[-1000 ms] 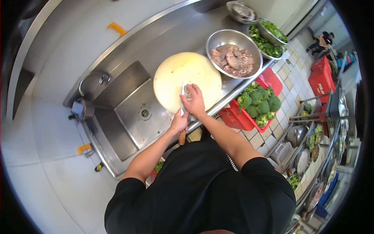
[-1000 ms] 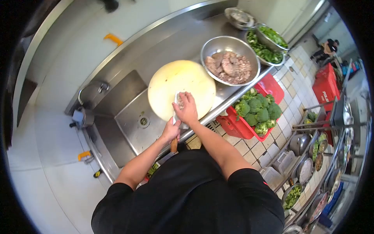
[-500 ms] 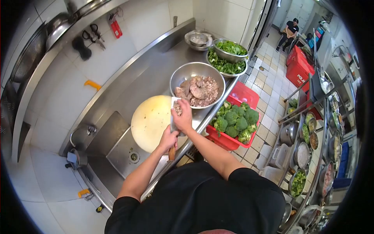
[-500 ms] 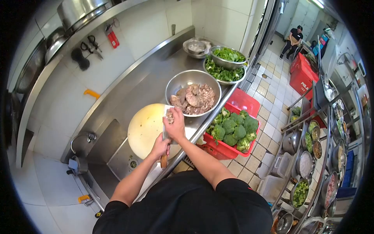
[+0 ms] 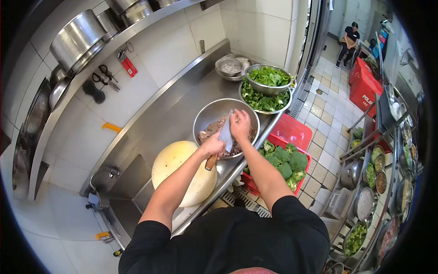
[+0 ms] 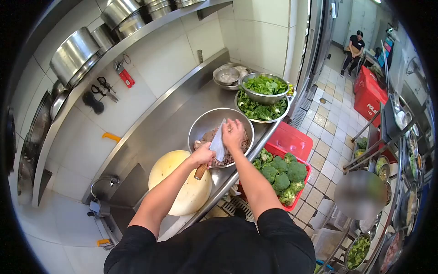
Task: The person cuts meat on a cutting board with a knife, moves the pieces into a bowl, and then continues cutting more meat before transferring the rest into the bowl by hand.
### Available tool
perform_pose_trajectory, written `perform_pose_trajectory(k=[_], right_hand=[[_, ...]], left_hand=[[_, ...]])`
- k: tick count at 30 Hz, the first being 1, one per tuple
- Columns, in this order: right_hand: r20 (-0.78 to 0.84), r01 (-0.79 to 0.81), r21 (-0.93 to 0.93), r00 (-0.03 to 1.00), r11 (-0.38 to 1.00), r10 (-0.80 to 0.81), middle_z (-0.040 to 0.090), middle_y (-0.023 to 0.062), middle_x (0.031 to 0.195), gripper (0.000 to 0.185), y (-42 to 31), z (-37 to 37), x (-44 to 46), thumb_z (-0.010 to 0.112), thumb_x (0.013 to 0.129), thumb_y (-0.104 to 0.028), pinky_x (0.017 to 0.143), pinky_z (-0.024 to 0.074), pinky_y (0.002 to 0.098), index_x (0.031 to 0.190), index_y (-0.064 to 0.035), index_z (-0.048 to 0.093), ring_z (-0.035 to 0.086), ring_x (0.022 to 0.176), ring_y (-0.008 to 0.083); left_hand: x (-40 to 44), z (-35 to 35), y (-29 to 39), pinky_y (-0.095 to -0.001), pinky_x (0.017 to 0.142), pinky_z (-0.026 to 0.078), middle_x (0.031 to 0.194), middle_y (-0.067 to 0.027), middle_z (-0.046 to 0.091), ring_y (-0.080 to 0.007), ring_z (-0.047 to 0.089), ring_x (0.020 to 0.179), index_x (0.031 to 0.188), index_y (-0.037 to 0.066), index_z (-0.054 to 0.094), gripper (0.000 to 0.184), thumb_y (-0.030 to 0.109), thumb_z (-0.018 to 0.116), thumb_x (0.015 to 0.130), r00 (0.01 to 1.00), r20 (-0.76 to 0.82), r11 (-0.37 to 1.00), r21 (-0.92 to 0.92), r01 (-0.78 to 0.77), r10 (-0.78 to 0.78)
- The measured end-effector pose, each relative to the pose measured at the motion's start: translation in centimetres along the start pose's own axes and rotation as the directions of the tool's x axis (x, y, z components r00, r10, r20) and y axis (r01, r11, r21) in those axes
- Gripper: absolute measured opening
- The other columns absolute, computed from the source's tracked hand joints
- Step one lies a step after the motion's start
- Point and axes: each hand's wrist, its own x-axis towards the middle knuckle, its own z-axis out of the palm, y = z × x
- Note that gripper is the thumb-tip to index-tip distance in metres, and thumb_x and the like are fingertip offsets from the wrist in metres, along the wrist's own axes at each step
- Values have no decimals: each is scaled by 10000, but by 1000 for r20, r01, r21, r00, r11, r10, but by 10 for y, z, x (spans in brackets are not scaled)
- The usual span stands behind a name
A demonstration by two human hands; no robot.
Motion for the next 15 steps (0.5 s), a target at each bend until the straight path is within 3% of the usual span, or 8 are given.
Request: perform_pose_trajectory(k=[1,3,5,9,11,13,14,15], right_hand=[[-14,27,-150,999,988,-29,556,263,1436,401,27,6,13,663,949,-344,1157,376,518,1273,-117,728,486,1355,449],[34,88,-261,996,961,-82,560,254,1443,406,66,7,33,646,957,-309,1164,366,536,1308,-112,703,481,1354,459],[104,213,-337,976,917,-189,569,244,1424,431,64,0,48,642,956,-270,1162,363,544,1349,-93,658,476,1358,455],[216,386,-231,915,893,-339,636,199,1334,324,31,-6,55,641,935,-173,1094,431,533,1241,-73,671,550,1278,406],[523,294,-249,843,923,-127,617,160,1353,336,30,2,52,660,919,-225,1091,420,525,1229,-96,670,538,1309,360],[760,206,-351,632,913,149,621,173,1336,362,15,10,45,698,890,-262,1055,462,497,1223,-122,679,582,1251,356],[792,316,-473,560,822,241,630,196,1311,464,15,17,35,738,852,-346,1066,453,507,1235,-96,661,592,1254,362],[773,420,-515,604,747,194,640,203,1288,489,10,17,19,737,851,-362,1073,444,518,1238,-75,653,595,1249,368]], left_hand=[[-3,-2,0,-343,396,489,709,-43,537,-148,534,485,1261,46,484,360,44,573,912,1000,-20,999,-31,16,-17],[-15,-11,-5,-341,401,482,698,-39,529,-145,524,483,1272,61,482,363,48,569,920,997,-57,994,-100,51,-57],[-40,-24,-6,-341,407,463,674,-28,507,-144,494,462,1310,96,474,319,123,572,1007,990,-128,981,-189,43,-68],[-94,-54,-43,-352,387,453,632,-27,493,-147,493,441,1329,111,464,305,250,564,1076,945,-319,941,-335,-46,-67],[-119,-62,-75,-346,381,450,614,-28,481,-152,478,419,1317,108,461,292,248,556,1079,893,-447,919,-373,-126,-59],[-142,-63,-108,-338,373,444,609,-31,479,-153,466,399,1291,103,466,256,232,541,1082,841,-525,897,-422,-128,-127],[-153,-61,-123,-336,370,442,609,-31,479,-153,467,397,1264,97,470,231,221,536,1081,815,-559,900,-418,-120,-151],[-164,-58,-140,-334,367,441,609,-32,480,-152,467,395,1238,92,474,205,211,532,1080,786,-593,902,-416,-113,-176]])
